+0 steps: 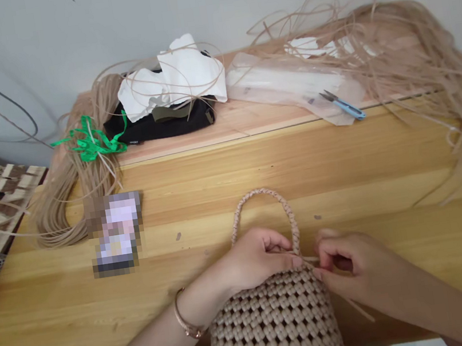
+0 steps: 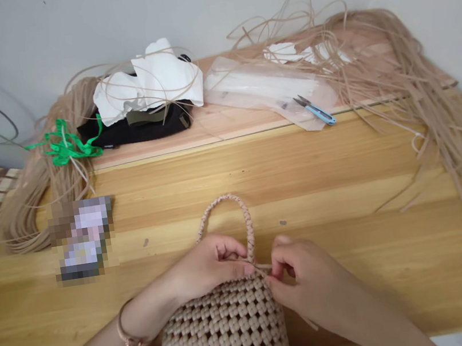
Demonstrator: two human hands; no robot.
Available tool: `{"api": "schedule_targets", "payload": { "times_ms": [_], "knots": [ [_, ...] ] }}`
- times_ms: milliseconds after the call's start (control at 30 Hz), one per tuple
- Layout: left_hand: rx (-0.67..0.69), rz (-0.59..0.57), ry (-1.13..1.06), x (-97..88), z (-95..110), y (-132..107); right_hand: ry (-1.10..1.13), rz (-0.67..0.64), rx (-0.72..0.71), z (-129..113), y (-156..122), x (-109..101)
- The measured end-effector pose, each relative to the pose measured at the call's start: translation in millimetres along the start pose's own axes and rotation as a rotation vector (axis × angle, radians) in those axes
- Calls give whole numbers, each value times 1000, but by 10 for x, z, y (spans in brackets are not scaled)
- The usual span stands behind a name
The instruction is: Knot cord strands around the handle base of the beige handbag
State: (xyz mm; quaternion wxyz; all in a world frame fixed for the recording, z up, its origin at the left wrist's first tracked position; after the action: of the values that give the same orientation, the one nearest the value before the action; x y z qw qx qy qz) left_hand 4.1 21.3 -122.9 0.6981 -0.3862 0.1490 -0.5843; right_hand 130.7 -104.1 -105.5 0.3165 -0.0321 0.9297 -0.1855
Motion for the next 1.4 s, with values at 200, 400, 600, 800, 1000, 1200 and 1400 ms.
{"api": "schedule_targets", "payload": {
  "times_ms": [200,400,600,800,1000,1200,1400],
  "knots": [
    [-2,37,-13,-17,-6,-20,0,24,78,-8,53,-12],
    [61,29,-13,-10,-22,-22,72,40,45,-81,60,-24],
    [46,51,53,-15,-12,-33,218,7,72,-43,76,32],
    [88,28,126,-50,-5,-78,580,56,244,123,132,77],
    [100,-54,272,-119,14,-156,632,11,202,116,165,57],
    [139,-73,432,-166,63,-181,693,-82,137,136,181,27],
    [451,79,627,-224,74,-104,652,-164,65,152,241,-33]
  ]
}}
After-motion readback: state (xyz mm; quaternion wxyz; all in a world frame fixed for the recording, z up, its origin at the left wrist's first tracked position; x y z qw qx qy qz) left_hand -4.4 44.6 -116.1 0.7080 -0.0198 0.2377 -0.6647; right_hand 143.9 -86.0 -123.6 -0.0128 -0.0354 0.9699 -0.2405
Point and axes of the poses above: each hand's wrist, its own y-axis towards the middle knuckle, its own x-axis out of the palm, z = x × y, the point moved 1 cm from there along y, towards the middle knuckle, and after that the axes turned 9 degrees about -x, right-handed, at the moved point
